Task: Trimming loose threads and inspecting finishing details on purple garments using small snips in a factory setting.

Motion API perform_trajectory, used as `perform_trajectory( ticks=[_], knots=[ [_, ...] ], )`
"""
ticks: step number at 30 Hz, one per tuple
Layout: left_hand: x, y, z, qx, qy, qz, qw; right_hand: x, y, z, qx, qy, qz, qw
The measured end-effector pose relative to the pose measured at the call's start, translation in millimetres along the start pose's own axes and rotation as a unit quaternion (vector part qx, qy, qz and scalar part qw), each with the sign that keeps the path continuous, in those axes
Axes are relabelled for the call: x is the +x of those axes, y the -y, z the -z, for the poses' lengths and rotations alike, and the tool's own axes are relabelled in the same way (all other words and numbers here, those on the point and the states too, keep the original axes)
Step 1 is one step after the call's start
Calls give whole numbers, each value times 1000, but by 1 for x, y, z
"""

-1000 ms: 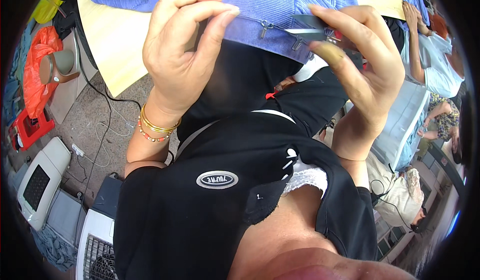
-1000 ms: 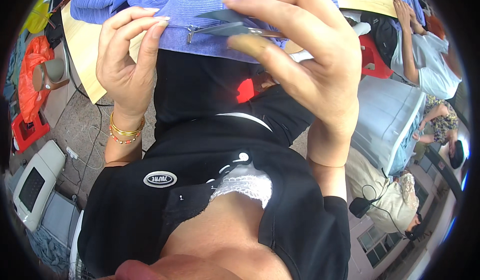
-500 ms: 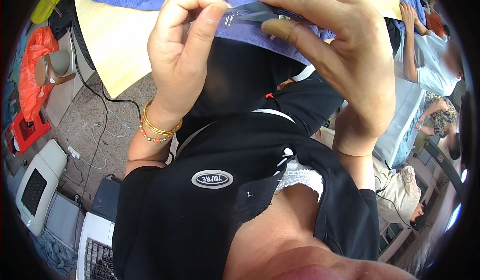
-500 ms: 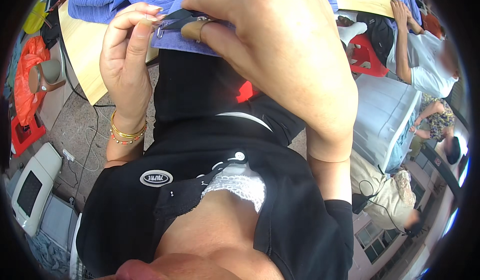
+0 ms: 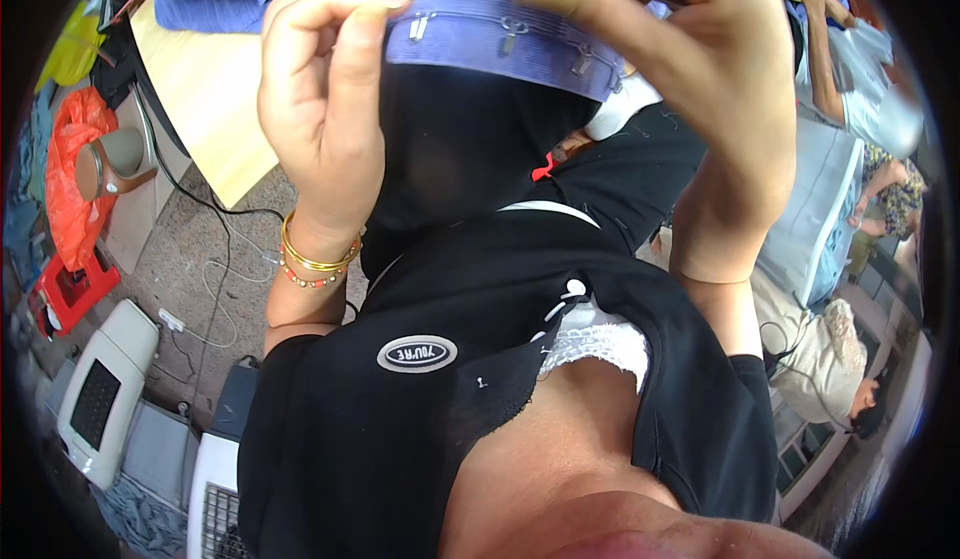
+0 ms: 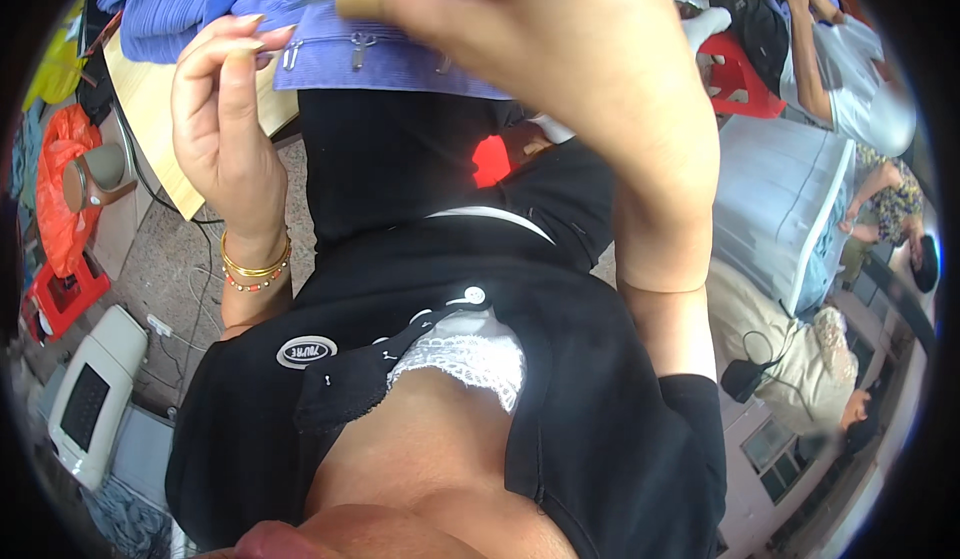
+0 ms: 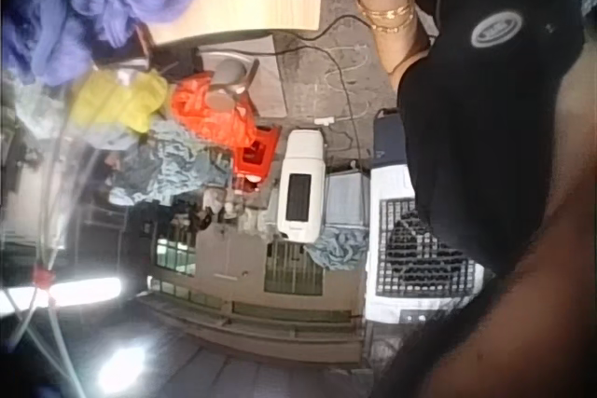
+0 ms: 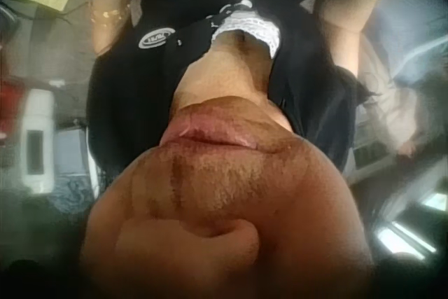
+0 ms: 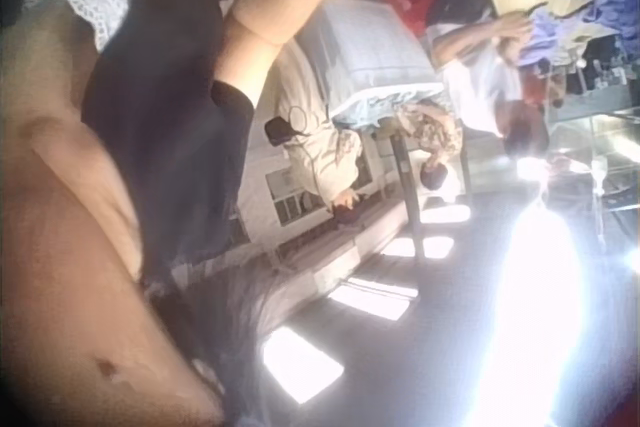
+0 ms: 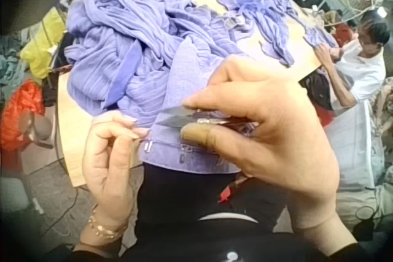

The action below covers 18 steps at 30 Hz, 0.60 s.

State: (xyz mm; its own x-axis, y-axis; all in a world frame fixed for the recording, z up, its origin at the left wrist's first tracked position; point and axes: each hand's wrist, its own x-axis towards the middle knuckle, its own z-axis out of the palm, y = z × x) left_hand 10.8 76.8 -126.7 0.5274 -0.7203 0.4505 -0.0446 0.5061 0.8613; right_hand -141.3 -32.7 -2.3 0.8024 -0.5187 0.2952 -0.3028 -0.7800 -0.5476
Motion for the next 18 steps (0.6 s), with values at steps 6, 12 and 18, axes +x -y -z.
perform_trajectory(
  ticks=[6, 12, 18],
  knots=[
    [3, -11, -5, 228, 70, -144, 960, -36, -16, 14, 86, -109, -125, 983],
    [6, -18, -15, 342, 135, -190, 910, -63, -18, 11, 92, -121, -199, 968],
    [14, -18, -6, 342, 162, -157, 912, -84, -44, 4, 100, -126, -125, 979]
  ],
)
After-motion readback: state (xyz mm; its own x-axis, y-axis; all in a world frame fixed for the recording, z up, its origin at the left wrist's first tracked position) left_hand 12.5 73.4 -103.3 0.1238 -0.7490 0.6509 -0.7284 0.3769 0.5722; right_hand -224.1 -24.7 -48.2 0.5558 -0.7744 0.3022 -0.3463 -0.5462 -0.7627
